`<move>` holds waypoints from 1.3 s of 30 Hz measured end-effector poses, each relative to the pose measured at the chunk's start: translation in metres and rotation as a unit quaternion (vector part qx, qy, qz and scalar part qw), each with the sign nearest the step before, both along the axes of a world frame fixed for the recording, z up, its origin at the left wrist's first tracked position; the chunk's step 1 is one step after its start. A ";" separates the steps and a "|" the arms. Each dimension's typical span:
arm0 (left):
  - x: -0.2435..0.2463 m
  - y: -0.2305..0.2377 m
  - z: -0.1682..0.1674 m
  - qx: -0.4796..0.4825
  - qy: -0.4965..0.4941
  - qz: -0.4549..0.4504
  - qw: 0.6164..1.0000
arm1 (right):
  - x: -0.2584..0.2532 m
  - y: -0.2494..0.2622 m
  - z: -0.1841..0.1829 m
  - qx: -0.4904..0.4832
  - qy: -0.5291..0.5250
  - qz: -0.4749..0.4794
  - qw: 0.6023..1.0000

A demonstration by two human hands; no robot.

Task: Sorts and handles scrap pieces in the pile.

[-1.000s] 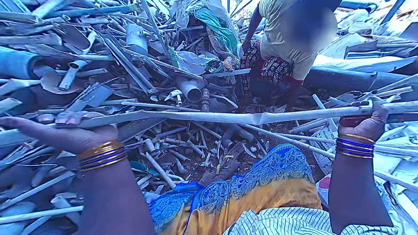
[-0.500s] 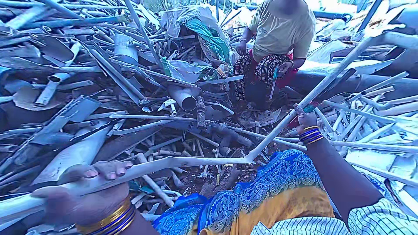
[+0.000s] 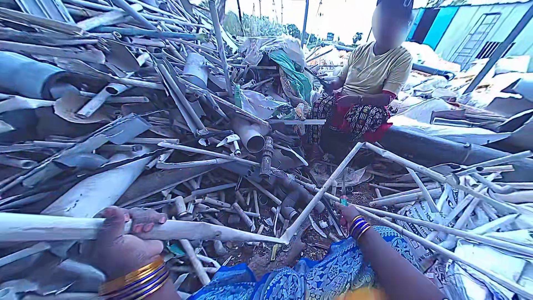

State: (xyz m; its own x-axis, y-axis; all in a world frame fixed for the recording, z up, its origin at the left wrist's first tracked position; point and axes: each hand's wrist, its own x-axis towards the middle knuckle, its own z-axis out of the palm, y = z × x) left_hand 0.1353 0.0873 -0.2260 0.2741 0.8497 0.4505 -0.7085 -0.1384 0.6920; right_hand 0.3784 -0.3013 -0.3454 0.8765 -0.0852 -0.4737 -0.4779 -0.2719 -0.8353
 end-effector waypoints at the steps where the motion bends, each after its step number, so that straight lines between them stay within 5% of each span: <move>1: 0.007 -0.002 -0.002 -0.016 0.007 0.001 1.000 | -0.007 0.002 0.005 0.004 0.008 0.007 1.000; 10: 0.041 -0.024 -0.005 -0.078 0.103 0.011 0.991 | -0.085 0.016 0.019 0.112 0.035 0.057 0.991; 17: 0.047 -0.036 0.004 -0.111 0.160 0.048 0.980 | -0.113 0.001 0.020 0.042 0.002 0.215 0.976; 26: 0.042 -0.030 0.010 -0.190 0.158 0.033 0.968 | -0.139 -0.043 0.037 -0.068 -0.243 0.325 0.912; 31: 0.039 -0.029 0.014 -0.181 0.166 0.000 0.969 | -0.129 -0.060 0.056 -0.240 -0.152 0.438 0.853; 34: 0.035 -0.023 0.017 -0.159 0.154 0.006 0.975 | -0.115 -0.048 0.063 -0.344 -0.031 0.548 0.762; 36: 0.030 -0.015 0.018 -0.132 0.145 0.011 0.981 | -0.109 -0.036 0.059 -0.381 0.003 0.590 0.712; 39: 0.017 0.004 0.019 -0.086 0.106 0.016 0.990 | -0.105 -0.013 0.051 -0.398 0.007 0.604 0.690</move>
State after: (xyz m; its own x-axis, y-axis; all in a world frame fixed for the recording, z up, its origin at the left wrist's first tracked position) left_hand 0.1522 0.0910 -0.2070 0.3182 0.9190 0.2330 -0.5415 -0.0256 0.8403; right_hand 0.2730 -0.3146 -0.2945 0.5312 0.4664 -0.7073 0.4943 -0.8486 -0.1884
